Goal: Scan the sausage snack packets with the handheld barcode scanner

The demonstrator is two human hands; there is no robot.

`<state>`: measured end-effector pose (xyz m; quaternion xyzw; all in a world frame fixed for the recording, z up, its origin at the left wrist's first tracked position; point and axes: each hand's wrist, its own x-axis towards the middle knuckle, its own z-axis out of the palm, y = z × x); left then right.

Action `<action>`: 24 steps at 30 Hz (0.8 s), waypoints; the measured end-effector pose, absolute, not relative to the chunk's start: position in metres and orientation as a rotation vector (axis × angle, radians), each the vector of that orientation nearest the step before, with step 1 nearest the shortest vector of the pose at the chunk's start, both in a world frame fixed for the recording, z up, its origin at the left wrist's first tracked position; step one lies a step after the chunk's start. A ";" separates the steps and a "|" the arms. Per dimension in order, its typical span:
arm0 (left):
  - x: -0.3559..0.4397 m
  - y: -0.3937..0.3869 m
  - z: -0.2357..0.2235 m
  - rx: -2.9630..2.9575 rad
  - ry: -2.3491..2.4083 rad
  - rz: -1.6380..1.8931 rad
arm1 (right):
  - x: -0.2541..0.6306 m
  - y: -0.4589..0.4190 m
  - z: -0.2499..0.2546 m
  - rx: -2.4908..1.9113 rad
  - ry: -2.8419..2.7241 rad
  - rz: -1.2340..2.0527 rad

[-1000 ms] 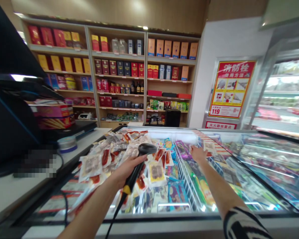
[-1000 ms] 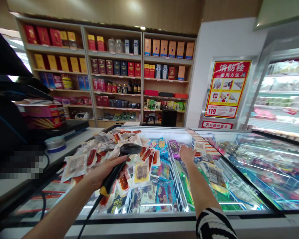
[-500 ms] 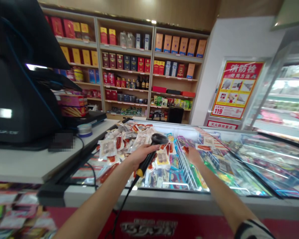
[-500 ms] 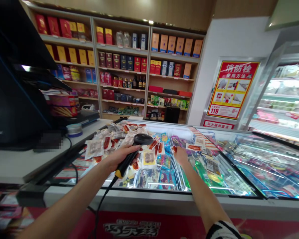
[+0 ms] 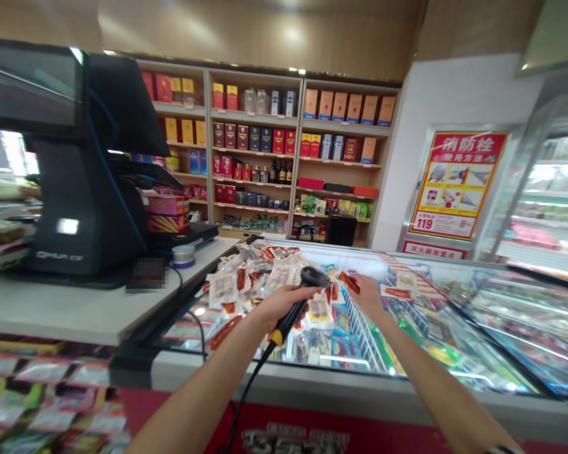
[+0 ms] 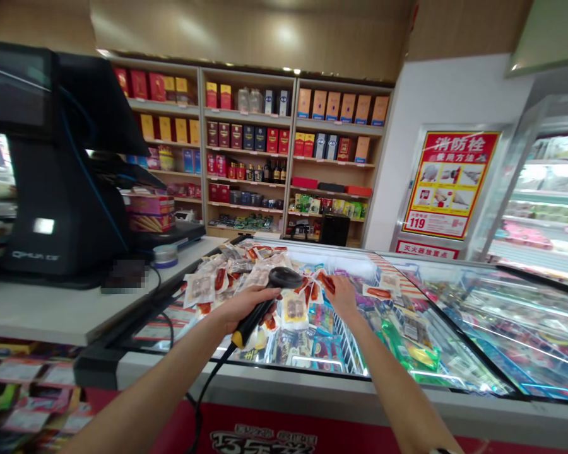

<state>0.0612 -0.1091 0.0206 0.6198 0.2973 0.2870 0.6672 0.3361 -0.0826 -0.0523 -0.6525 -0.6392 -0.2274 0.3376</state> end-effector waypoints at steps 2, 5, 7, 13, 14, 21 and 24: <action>0.060 -0.109 0.021 1.400 0.662 0.647 | 0.335 -0.082 -0.051 -1.704 -1.658 -0.589; 0.058 -0.108 0.021 1.405 0.647 0.647 | 0.333 -0.082 -0.048 -1.705 -1.652 -0.572; 0.057 -0.107 0.022 1.408 0.623 0.629 | 0.331 -0.083 -0.044 -1.709 -1.649 -0.563; 0.057 -0.108 0.027 1.384 0.636 0.651 | 0.331 -0.084 -0.034 -1.730 -1.668 -0.548; 0.057 -0.108 0.028 1.388 0.641 0.658 | 0.331 -0.083 -0.034 -1.735 -1.670 -0.554; 0.056 -0.107 0.033 1.403 0.626 0.706 | 0.330 -0.080 -0.035 -1.774 -1.664 -0.553; 0.057 -0.104 0.032 1.403 0.605 0.703 | 0.329 -0.079 -0.036 -1.782 -1.650 -0.554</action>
